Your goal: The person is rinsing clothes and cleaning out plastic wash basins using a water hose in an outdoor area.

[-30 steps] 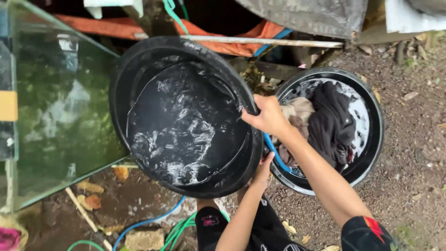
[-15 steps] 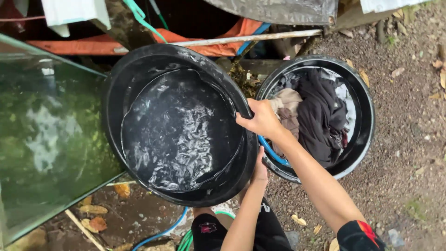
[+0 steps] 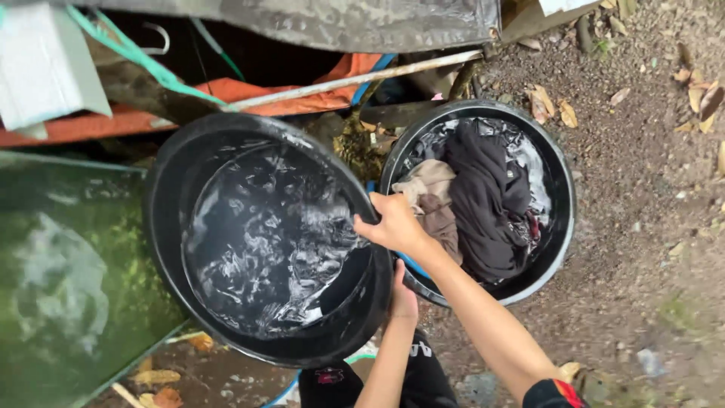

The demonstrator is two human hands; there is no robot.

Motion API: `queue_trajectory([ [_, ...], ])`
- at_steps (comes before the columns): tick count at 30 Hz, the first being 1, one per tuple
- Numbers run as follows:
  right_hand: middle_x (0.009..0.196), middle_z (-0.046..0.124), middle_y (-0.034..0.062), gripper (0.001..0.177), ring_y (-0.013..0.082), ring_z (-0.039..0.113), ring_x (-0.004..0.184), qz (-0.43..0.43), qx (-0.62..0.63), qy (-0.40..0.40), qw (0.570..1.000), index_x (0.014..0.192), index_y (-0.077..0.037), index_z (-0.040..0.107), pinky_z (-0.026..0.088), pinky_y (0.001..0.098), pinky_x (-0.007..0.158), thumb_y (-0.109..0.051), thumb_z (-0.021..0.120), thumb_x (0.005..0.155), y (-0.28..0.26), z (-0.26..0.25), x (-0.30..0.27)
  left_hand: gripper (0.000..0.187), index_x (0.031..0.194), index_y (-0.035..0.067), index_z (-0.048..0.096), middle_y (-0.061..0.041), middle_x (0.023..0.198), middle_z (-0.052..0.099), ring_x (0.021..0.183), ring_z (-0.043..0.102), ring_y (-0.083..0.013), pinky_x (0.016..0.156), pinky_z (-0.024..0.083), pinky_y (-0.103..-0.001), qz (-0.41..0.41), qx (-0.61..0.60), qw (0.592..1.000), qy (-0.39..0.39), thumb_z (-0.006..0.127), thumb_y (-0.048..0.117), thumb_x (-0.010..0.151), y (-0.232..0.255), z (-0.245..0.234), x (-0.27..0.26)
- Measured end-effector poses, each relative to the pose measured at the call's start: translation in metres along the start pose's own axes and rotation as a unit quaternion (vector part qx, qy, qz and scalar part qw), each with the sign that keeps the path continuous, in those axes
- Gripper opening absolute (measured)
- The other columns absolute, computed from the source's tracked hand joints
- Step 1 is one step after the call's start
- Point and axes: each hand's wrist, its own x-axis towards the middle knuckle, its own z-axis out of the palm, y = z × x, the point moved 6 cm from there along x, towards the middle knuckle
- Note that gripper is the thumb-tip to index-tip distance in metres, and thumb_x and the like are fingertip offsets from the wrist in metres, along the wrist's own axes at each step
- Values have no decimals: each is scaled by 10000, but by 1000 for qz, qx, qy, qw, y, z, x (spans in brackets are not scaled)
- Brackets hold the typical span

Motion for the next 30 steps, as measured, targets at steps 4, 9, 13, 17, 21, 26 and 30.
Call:
queue_trajectory([
  [4, 594, 611, 136, 238, 193, 620, 492, 7, 37, -7, 999, 816, -9, 628, 498, 352, 522, -198, 772, 800, 3, 2, -3, 599, 1442, 104, 533, 4, 1425, 581, 1287, 547, -174, 1063, 441, -367, 32, 24, 999, -12, 692, 355, 923, 13, 5, -5],
  [9, 622, 644, 155, 228, 222, 651, 499, 13, 17, 1, 1000, 858, -7, 665, 503, 362, 522, -194, 776, 793, -3, 1, -2, 612, 1469, 14, 522, -89, 1383, 580, 1279, 539, -247, 1059, 429, -411, -41, -44, 996, -73, 684, 378, 1004, -17, -17, 26],
  [13, 648, 653, 150, 223, 224, 675, 534, -33, 10, 20, 999, 865, -10, 659, 514, 356, 535, -188, 774, 794, -8, -1, -4, 575, 1485, 88, 512, -15, 1440, 574, 1318, 526, -193, 1099, 409, -382, -18, -43, 994, -102, 664, 321, 982, 4, 7, 9],
  [17, 628, 641, 156, 227, 248, 666, 521, -18, -8, 20, 1000, 856, -3, 653, 519, 364, 541, -188, 772, 799, -14, 1, -6, 565, 1492, 137, 494, -3, 1446, 567, 1317, 528, -199, 1106, 406, -416, -56, -74, 993, -73, 652, 287, 971, 2, -3, 15],
  [21, 618, 614, 189, 273, 299, 667, 553, -33, -54, 20, 998, 807, 5, 633, 509, 394, 549, -217, 791, 801, -20, 8, -6, 622, 1522, 161, 462, 7, 1464, 550, 1318, 526, -199, 1114, 402, -404, -25, -49, 996, -75, 664, 317, 955, 25, -4, -1],
  [26, 640, 645, 180, 251, 341, 684, 581, -5, -37, 21, 999, 858, -17, 646, 526, 412, 562, -225, 772, 796, -23, 7, 0, 674, 1536, 132, 462, -3, 1504, 541, 1356, 509, -197, 1118, 390, -380, -58, 23, 998, 4, 650, 425, 959, 15, -16, 7],
  [30, 696, 683, 181, 250, 383, 693, 662, 32, -83, 37, 995, 912, -30, 661, 523, 451, 606, -231, 773, 815, -38, 2, -3, 679, 1516, 60, 459, 33, 1591, 429, 1428, 416, -148, 1154, 332, -324, 147, 315, 936, 58, 624, 453, 987, 57, 7, -17],
])
